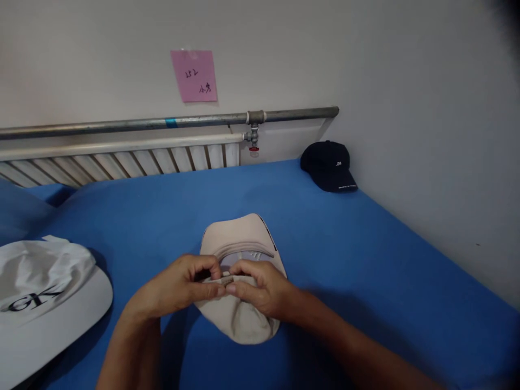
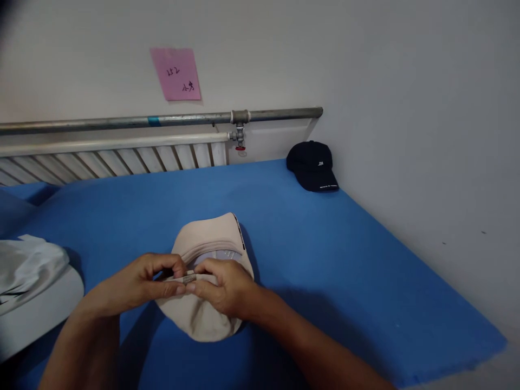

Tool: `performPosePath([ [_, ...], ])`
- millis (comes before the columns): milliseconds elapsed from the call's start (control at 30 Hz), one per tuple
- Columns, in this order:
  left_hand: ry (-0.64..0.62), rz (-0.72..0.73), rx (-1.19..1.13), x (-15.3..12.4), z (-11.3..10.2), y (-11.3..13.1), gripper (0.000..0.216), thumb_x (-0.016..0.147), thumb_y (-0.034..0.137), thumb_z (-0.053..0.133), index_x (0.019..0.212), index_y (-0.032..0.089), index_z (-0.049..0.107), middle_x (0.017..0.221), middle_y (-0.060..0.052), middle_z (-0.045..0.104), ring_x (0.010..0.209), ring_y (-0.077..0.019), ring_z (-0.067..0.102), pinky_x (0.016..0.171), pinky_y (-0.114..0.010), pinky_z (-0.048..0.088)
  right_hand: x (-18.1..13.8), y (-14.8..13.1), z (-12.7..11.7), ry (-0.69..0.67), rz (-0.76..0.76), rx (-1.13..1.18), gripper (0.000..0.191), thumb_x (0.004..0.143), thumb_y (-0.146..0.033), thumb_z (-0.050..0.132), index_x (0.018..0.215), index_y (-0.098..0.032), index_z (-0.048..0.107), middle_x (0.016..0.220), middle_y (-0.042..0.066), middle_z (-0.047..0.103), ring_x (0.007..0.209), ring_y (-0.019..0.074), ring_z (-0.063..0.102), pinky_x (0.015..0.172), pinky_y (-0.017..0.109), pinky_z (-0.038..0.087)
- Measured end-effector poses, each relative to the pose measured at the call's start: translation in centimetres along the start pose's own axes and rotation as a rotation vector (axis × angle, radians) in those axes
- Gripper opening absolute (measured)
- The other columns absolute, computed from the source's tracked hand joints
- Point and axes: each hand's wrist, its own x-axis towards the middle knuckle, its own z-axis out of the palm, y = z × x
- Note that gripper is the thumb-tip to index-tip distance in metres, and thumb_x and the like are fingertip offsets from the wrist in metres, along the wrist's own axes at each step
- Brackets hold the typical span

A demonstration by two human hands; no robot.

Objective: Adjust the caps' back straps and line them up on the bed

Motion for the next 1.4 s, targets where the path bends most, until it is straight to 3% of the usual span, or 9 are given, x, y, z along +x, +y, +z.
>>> performPosePath([
  [167,0.018,0.004,-0.026,0.2,0.2,0.2,0.026,0.078,0.039,0.068,0.072,0.016,0.058,0.067,0.004,0.050,0.063,-0.0098,0.040,0.057,-0.022,0.032,0.4,-0.7,-0.5,-0.055,-0.009,0.123,0.013,0.083,-0.029,0.062,0.091,-0.020,0.065,0.077,-0.002,0.059,0.073,0.0130,0.053,0.069,0.026,0.041],
  [433,0.070,0.023,0.020,0.7,0.4,0.0,0.028,0.080,0.043,0.066,0.073,0.016,0.061,0.066,0.004,0.049,0.060,-0.0092,0.039,0.054,-0.021,0.030,0.7,0.8,-0.1,0.022,0.032,0.165,0.011,0.081,-0.030,0.060,0.083,-0.019,0.062,0.066,-0.003,0.050,0.060,0.0100,0.042,0.056,0.023,0.034],
  [567,0.098,0.099,0.089,0.7,0.5,0.0,0.025,0.082,0.038,0.064,0.071,0.016,0.060,0.071,0.001,0.054,0.065,-0.0106,0.045,0.058,-0.022,0.034,0.7,0.9,0.0,0.030,0.079,0.196,0.013,0.080,-0.032,0.060,0.081,-0.019,0.060,0.066,-0.003,0.049,0.060,0.0105,0.042,0.054,0.022,0.034],
  [933,0.129,0.158,0.014,1.1,1.1,-0.2,0.024,0.081,0.032,0.063,0.066,0.016,0.052,0.071,0.000,0.053,0.066,-0.0115,0.045,0.060,-0.024,0.036,0.3,0.6,-0.2,0.101,0.018,0.069,0.020,0.082,-0.037,0.057,0.076,-0.018,0.056,0.062,-0.003,0.047,0.060,0.0108,0.042,0.055,0.023,0.033],
  [1400,0.221,0.040,-0.195,1.3,1.6,-0.7,0.029,0.073,0.031,0.071,0.062,0.016,0.048,0.062,0.003,0.049,0.058,-0.0092,0.039,0.054,-0.023,0.031,0.0,0.7,0.4,0.229,-0.035,-0.023,0.018,0.084,-0.034,0.055,0.073,-0.020,0.058,0.060,-0.003,0.050,0.059,0.0119,0.046,0.054,0.024,0.033],
])
